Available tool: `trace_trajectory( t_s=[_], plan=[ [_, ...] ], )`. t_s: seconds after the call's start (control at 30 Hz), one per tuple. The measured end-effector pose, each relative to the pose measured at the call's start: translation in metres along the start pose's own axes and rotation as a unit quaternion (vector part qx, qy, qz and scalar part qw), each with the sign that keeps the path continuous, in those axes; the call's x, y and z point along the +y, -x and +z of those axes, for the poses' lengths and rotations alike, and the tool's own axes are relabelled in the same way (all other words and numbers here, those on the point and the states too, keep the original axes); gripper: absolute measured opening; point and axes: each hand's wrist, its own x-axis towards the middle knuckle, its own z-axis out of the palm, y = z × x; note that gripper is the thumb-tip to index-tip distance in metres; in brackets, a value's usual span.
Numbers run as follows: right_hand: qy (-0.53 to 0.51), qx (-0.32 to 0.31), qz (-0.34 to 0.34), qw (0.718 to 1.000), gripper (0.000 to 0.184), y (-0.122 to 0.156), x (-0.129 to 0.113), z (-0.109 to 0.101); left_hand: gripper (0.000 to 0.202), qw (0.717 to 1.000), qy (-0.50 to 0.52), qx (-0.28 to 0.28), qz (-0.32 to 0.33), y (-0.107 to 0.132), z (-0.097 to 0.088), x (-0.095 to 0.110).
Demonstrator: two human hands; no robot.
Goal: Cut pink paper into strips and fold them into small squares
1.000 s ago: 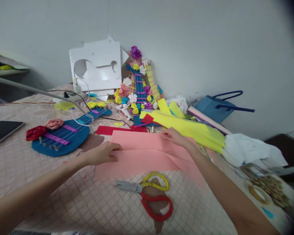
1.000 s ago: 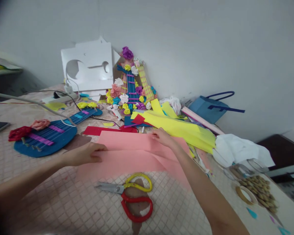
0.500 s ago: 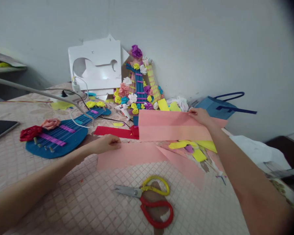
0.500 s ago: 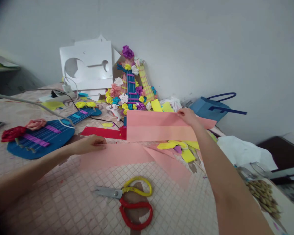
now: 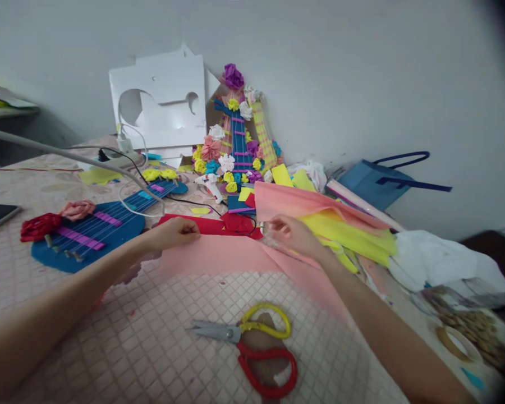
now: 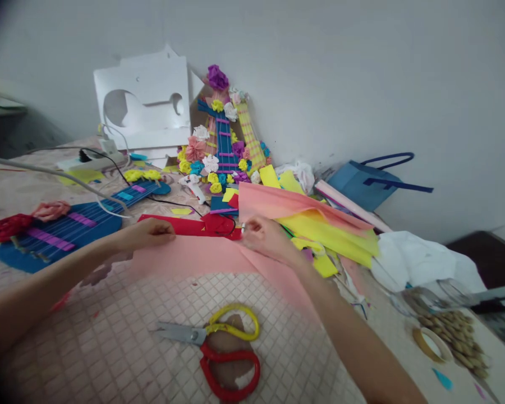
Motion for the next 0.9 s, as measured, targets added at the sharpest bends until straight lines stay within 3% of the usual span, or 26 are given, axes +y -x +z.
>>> trace_trajectory(
  t_s=[0.1, 0.2, 0.4, 0.53, 0.73, 0.9],
  plan=[
    [0.030, -0.027, -0.036, 0.999, 0.043, 0.027, -0.028, 0.037, 0.030, 1.000, 0.019, -0.018, -0.004, 0.000, -0.004, -0.005],
    [0.038, -0.022, -0.011, 0.999, 0.044, 0.034, -0.026, 0.045, 0.031, 0.999, 0.005, -0.023, -0.023, 0.000, -0.012, -0.009],
    [-0.001, -0.032, 0.004, 0.999, 0.040, 0.037, 0.006, 0.003, 0.029, 0.980, -0.191, 0.041, -0.039, 0.000, -0.045, -0.006],
    [-0.049, -0.048, 0.025, 0.997, 0.037, 0.049, 0.025, -0.019, 0.026, 0.966, -0.228, 0.107, -0.057, -0.004, -0.057, -0.008],
    [-0.241, -0.118, 0.102, 0.958, 0.038, 0.062, 0.062, -0.028, 0.030, 0.929, -0.280, 0.226, -0.085, -0.008, -0.045, -0.014],
    [-0.350, -0.152, 0.111, 0.917, 0.049, 0.064, 0.067, -0.028, 0.037, 0.911, -0.306, 0.277, 0.000, -0.005, -0.030, -0.004]
  ],
)
